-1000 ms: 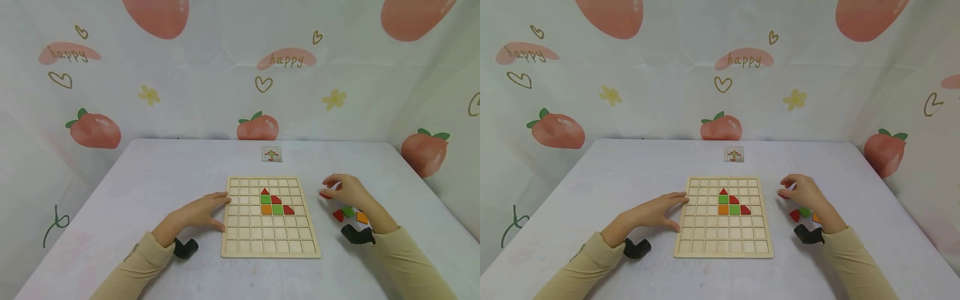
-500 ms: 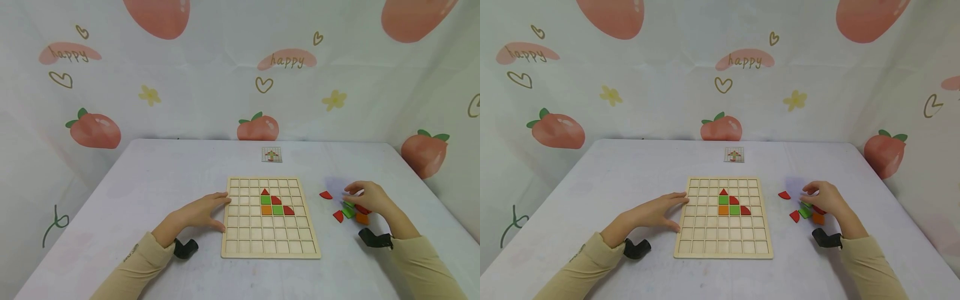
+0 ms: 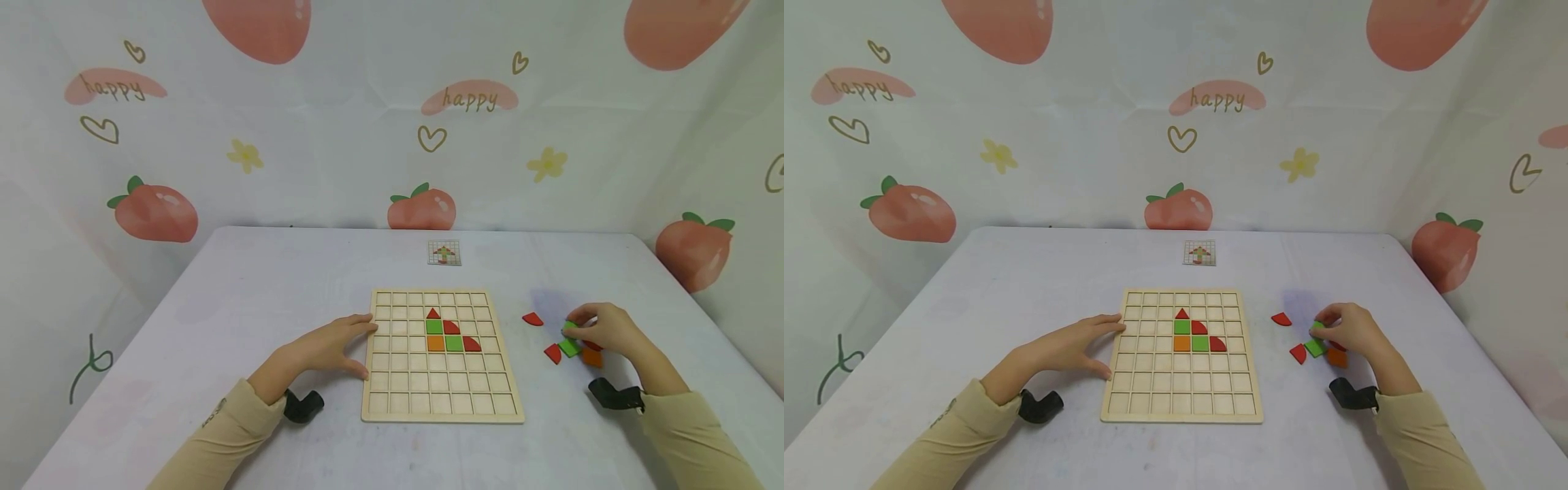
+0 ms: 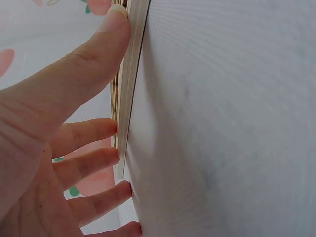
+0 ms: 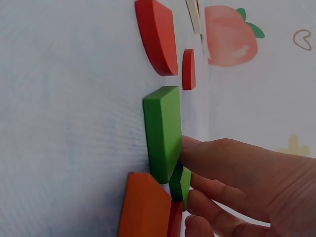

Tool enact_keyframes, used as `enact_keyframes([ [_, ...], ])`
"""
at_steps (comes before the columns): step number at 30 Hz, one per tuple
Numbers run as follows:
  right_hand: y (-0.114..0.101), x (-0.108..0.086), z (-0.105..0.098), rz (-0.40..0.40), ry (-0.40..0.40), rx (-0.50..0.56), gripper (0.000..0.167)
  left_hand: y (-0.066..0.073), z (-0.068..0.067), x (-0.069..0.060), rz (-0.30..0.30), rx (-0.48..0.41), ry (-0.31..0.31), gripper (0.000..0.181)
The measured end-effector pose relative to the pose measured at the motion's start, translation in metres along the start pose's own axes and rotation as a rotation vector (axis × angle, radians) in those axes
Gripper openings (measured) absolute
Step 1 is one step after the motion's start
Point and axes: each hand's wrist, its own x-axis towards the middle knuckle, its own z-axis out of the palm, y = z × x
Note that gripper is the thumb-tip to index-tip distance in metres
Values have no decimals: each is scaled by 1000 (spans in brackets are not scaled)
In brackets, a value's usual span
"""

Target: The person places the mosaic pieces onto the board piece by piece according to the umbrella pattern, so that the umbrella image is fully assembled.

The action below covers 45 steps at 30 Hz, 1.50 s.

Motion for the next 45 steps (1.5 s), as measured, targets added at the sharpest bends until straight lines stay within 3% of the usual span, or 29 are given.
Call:
enact_keyframes([
  [15,-10,-1,-3,13,9,-7,37,0,0,0,-3,8,-2,83],
  [22,-26,-2,2,-51,54,-17,34,1,0,0,-4,5,-6,82],
  [32,-53,-3,11,-119,61,0,31,1,-1,1,0,6,-6,83],
  [45,-93,-2,30,-279,16,28,25,-1,1,1,-11,5,-6,83],
])
